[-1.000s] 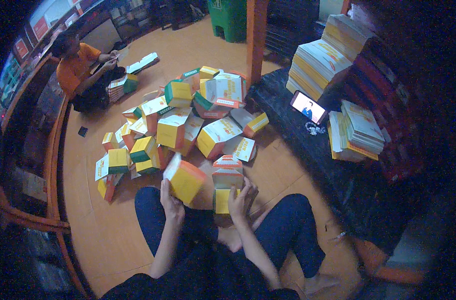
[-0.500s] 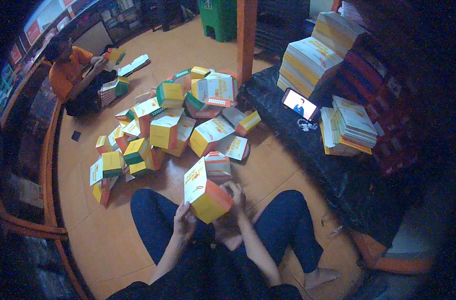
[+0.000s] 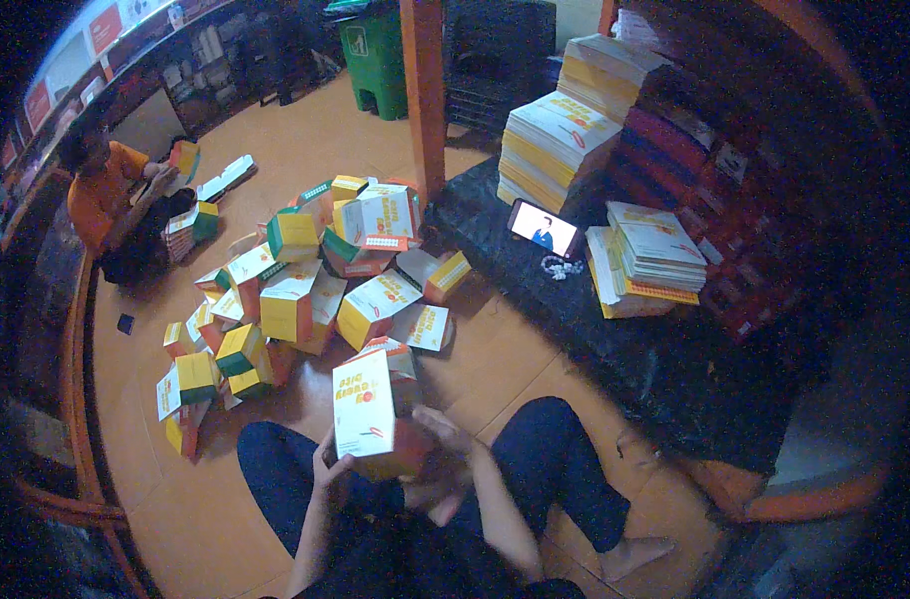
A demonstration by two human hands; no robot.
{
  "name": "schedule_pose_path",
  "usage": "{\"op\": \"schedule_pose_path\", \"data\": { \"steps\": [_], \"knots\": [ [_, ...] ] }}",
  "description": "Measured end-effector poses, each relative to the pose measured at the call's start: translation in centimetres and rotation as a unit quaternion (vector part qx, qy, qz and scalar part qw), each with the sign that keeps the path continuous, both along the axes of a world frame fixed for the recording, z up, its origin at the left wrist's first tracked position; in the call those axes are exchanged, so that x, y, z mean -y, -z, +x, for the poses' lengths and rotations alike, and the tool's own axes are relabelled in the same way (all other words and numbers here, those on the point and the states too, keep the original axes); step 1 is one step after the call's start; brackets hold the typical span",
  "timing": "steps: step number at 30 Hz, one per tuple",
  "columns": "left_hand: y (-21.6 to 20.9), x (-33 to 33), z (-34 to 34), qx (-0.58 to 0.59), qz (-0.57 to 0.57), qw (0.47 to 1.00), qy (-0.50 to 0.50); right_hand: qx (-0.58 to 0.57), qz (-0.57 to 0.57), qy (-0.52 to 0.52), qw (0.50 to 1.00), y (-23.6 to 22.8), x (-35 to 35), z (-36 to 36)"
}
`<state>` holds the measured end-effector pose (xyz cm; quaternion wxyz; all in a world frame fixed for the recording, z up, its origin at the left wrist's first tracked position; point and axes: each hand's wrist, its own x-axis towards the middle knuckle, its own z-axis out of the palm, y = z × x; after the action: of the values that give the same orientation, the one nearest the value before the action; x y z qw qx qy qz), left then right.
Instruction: The person sits on the floor and folds flat paperboard pieces into small rectangular boxes. They fold the flaps and tuck them to form the box shape, then place the finished boxes into a growing pile. Another person in an orange shirt performs the same task nearby.
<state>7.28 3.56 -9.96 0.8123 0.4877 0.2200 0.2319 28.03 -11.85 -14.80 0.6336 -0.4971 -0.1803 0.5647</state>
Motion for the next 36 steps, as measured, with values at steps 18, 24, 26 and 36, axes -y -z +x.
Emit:
{"op": "schedule_pose_path", "data": {
  "steps": [18, 24, 26, 36],
  "knots": [
    [0.0, 1.5, 3.4, -0.111, 0.144, 0.983, 0.029, 0.071, 0.039, 0.132, 0.988, -0.3, -1.6, -0.8],
    [2.4, 0.3, 5.5, -0.127, 0.103, 0.986, 0.024, 0.242, 0.086, 0.236, 0.937, 3.9, -3.3, -0.8],
    [3.1, 0.2, 5.9, -0.127, 0.120, 0.985, 0.009, 0.344, 0.071, 0.257, 0.900, 4.7, -4.1, -0.5],
    [5.5, -0.7, 8.7, -0.168, 0.217, 0.958, -0.083, 0.349, -0.003, 0.325, 0.879, -0.4, -5.4, -2.3]
  ]
}}
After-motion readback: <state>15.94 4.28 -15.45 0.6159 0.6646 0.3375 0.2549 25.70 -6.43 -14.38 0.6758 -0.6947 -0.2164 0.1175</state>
